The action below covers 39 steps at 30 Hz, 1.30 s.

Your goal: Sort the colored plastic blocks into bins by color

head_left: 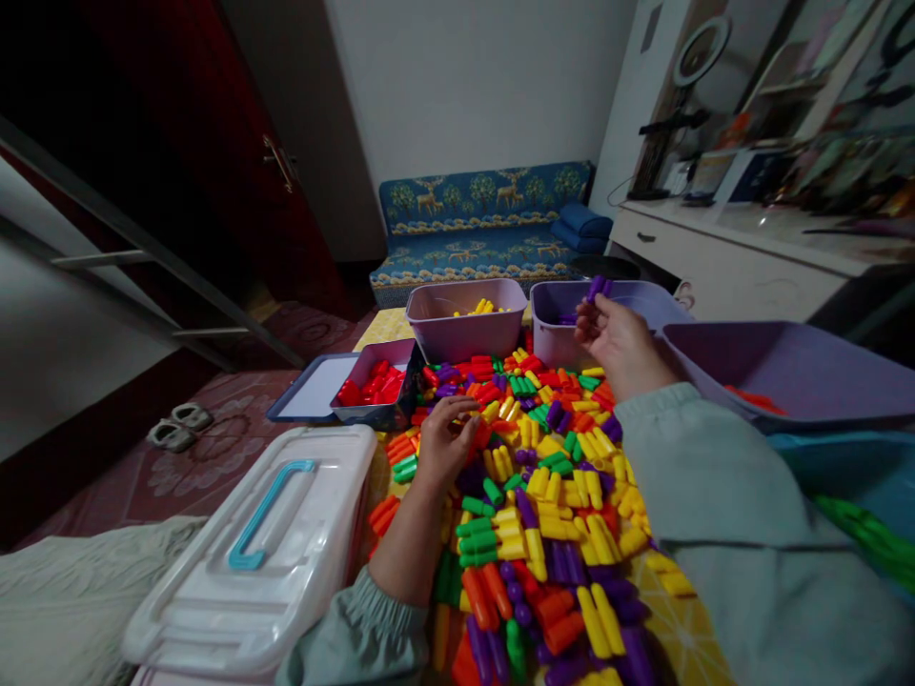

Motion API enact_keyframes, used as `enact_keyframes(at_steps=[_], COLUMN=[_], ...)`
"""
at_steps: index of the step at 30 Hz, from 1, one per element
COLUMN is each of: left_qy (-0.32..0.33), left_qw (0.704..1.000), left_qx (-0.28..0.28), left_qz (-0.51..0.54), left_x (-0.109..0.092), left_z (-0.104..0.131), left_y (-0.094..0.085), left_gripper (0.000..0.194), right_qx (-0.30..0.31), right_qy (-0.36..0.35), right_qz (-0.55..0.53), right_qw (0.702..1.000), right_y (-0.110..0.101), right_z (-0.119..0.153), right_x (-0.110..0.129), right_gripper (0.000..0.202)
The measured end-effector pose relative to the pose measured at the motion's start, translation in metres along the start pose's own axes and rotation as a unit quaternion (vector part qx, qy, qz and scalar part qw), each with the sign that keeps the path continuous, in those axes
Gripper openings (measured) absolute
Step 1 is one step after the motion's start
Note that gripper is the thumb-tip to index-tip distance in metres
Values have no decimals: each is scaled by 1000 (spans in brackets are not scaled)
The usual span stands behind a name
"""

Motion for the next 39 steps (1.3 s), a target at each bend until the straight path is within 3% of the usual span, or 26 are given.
enact_keyframes(at_steps=[3,6,9,12,15,20,22,25,27,30,34,39], left_qy=[-1,-5,-5,-4,-1,-1,0,0,1,2,0,-2], left_qw=[1000,1000,1000,1000,1000,1000,1000,1000,1000,1000,1000,1000], left_qx=[0,2,1,1,-3,-4,-6,-4,-1,1,3,7], left_qz=[-2,-1,2,2,3,11,8,2,0,0,2,3], left_x=[0,1,1,0,-1,-2,-3,-3,-3,-3,-3,-4], left_z=[0,1,0,0,0,0,0,-1,-1,0,-1,-1], left_y=[0,0,1,1,0,1,1,1,1,1,1,1], left_gripper=[12,13,13,13,12,12,12,13,13,13,13,13], right_qx=[10,-7,5,37,19,-47,-51,-75,-78,-45,60,182], right_qy=[30,51,-8,-73,-152,-219,-211,-216,-233,-251,-243,-162], right_qz=[-2,-24,29,163,345,603,648,669,654,599,512,341], right_qw=[999,998,1000,983,926,766,730,707,715,759,822,908], right_y=[9,10,4,-12,-38,-80,-88,-89,-82,-66,-31,15], right_z=[-8,6,30,51,63,65,66,72,77,83,93,108], right_x=[4,-5,-16,-31,-47,-79,-92,-105,-108,-108,-109,-121], right_gripper=[25,18,6,16,16,31,38,44,42,37,35,44])
Point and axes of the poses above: each hand's wrist, its own z-axis away from the middle knuckle, its own y-axis out of the palm, x = y × z, the point moved 4 cm from there along -z, towards the middle knuckle, and after that the axes turned 11 degrees about y, right-handed, at the moved point
